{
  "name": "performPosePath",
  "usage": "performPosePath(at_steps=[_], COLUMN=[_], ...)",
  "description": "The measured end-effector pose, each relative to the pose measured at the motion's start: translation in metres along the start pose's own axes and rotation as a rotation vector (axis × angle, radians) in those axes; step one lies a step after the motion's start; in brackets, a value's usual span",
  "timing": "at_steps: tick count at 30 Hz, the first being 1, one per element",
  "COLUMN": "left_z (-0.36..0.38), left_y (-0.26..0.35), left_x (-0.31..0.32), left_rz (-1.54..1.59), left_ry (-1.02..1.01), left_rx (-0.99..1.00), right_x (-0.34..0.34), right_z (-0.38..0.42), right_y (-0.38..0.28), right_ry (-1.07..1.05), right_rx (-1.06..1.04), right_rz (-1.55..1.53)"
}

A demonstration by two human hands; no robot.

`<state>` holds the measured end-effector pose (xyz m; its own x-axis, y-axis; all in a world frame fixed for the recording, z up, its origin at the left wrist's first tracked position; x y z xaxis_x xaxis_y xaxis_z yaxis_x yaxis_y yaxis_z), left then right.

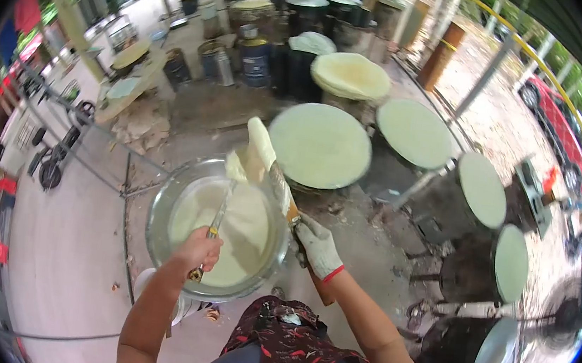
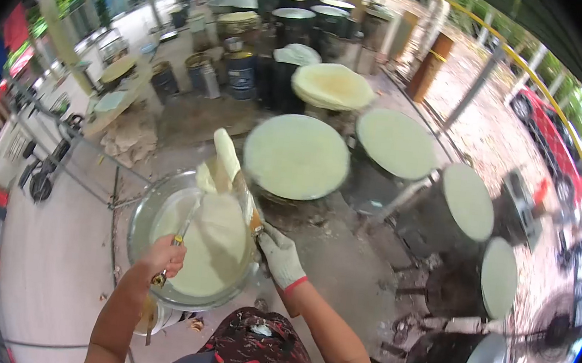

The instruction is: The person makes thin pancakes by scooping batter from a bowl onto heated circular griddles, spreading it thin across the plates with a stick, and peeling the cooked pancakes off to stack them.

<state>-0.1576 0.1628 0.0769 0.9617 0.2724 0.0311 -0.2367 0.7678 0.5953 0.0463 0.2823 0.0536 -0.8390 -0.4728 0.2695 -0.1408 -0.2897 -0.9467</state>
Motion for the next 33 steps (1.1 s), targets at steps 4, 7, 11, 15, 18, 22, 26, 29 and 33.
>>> performPosePath(at_steps=[4, 7, 11, 15, 18, 22, 26, 29, 33], left_z=[0.004, 0.033, 0.06, 0.08, 0.122, 0.208, 0.272, 0.28, 0.262], left_y=[-0.04, -0.073, -0.132, -0.227, -0.299, -0.377, -0.439, -0.493, -0.572], left_x=[0.14, 0.26, 0.393, 0.496, 0.563, 0.632, 0.693, 0.734, 0.77], left_rz=[0.047, 0.225, 0.133, -0.373, -0.69, -0.983, -1.414, -1.614, -1.715], left_ry=[-0.504, -0.868, -0.946, -0.959, -1.081, -1.308, -1.531, -1.671, -1.703], left_rx=[-0.235, -0.521, -0.707, -0.678, -0.706, -0.887, -0.425, -0.011, 0.265], right_x=[-0.111, -0.192, -0.282, -0.295, -0.265, -0.247, -0.248, -0.23, -0.218], right_z=[0.094, 0.211, 0.437, 0.636, 0.703, 0.747, 0.832, 0.868, 0.882], right_y=[0.023, 0.027, 0.05, 0.108, 0.131, 0.153, 0.192, 0.238, 0.26], right_ry=[0.241, 0.37, 0.473, 0.722, 0.871, 1.142, 2.011, 2.4, 2.598], right_rx=[-0.091, -0.317, 0.008, 0.251, 0.277, 0.294, -0.111, -0.424, -0.828], right_rz=[0.25, 0.887, 1.132, 0.837, 0.611, 0.502, 0.169, -0.585, -0.774])
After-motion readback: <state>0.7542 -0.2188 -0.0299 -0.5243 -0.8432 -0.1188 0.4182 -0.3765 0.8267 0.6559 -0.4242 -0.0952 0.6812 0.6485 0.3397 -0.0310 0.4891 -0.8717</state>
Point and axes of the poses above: each hand's wrist, its own z-axis away from the middle knuckle, its own x-axis out of the palm, y = z × x, the point moved 9 cm from there along -z, towards the middle knuckle, and after that the axes turned 13 degrees about -x, right-handed, at the moved point
